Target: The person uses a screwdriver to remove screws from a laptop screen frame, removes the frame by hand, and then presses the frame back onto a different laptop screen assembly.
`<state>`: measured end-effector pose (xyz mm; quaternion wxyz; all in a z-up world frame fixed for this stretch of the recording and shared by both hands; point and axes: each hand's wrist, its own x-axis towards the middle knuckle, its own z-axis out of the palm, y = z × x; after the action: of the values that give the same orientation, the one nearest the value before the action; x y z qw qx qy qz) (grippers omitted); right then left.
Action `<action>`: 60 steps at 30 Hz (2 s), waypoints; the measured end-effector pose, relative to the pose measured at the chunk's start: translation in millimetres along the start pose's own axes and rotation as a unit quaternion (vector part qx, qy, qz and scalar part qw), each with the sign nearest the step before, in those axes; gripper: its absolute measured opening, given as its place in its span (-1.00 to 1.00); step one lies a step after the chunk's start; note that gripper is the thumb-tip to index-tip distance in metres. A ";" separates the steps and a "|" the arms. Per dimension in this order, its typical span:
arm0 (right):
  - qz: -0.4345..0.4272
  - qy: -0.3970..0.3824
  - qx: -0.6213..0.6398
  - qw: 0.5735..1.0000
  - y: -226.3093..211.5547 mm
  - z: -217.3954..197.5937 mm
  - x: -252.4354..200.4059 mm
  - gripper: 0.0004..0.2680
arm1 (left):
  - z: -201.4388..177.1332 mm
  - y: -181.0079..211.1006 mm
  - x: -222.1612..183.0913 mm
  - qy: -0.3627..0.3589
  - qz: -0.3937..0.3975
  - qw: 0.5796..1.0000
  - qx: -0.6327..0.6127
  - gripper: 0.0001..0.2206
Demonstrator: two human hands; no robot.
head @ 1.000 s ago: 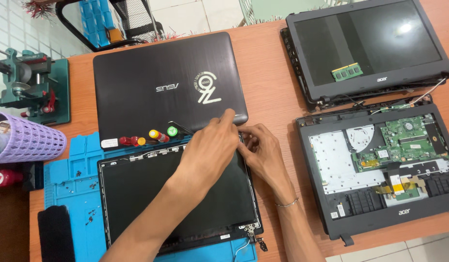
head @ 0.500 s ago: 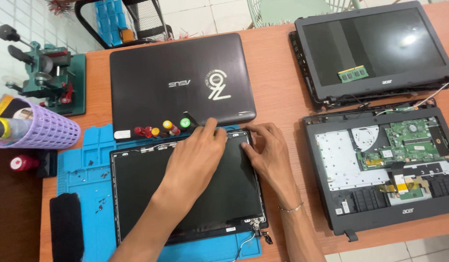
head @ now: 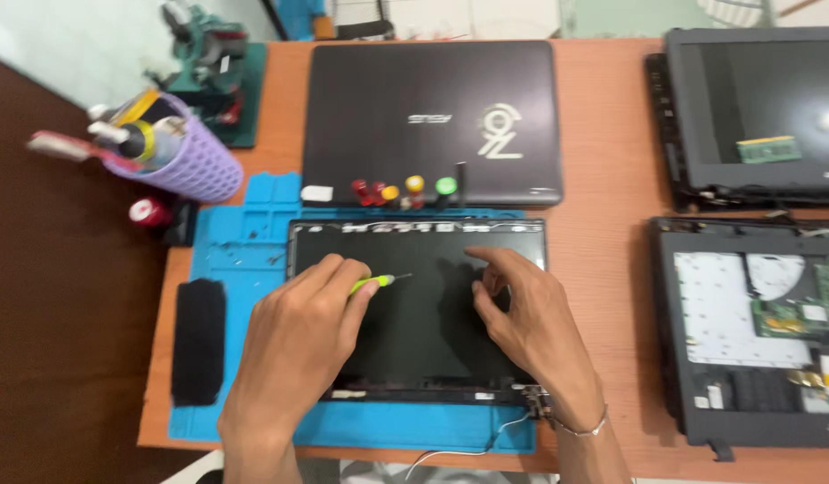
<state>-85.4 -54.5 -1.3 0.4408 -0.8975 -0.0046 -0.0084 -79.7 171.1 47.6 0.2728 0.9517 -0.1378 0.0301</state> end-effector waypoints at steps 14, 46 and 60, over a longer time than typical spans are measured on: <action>-0.091 -0.144 -0.004 0.985 -45.0 85.1 -15.3 -0.75 | -32.9 -64.0 -78.6 0.006 -0.128 0.992 -0.003 -0.86; -0.123 -0.194 -0.074 0.970 -62.0 149.7 -9.4 -0.84 | -36.2 -129.8 -103.2 0.078 -0.178 0.981 0.000 -0.85; -0.164 -0.115 -0.097 0.975 -70.9 187.7 28.1 -0.84 | -27.9 -165.3 -79.5 0.077 -0.180 0.980 -0.023 -0.83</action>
<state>-56.4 137.4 -59.3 0.3406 -0.9180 -0.2021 0.0223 -109.4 339.8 -23.7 0.3049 0.9494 0.0562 0.0501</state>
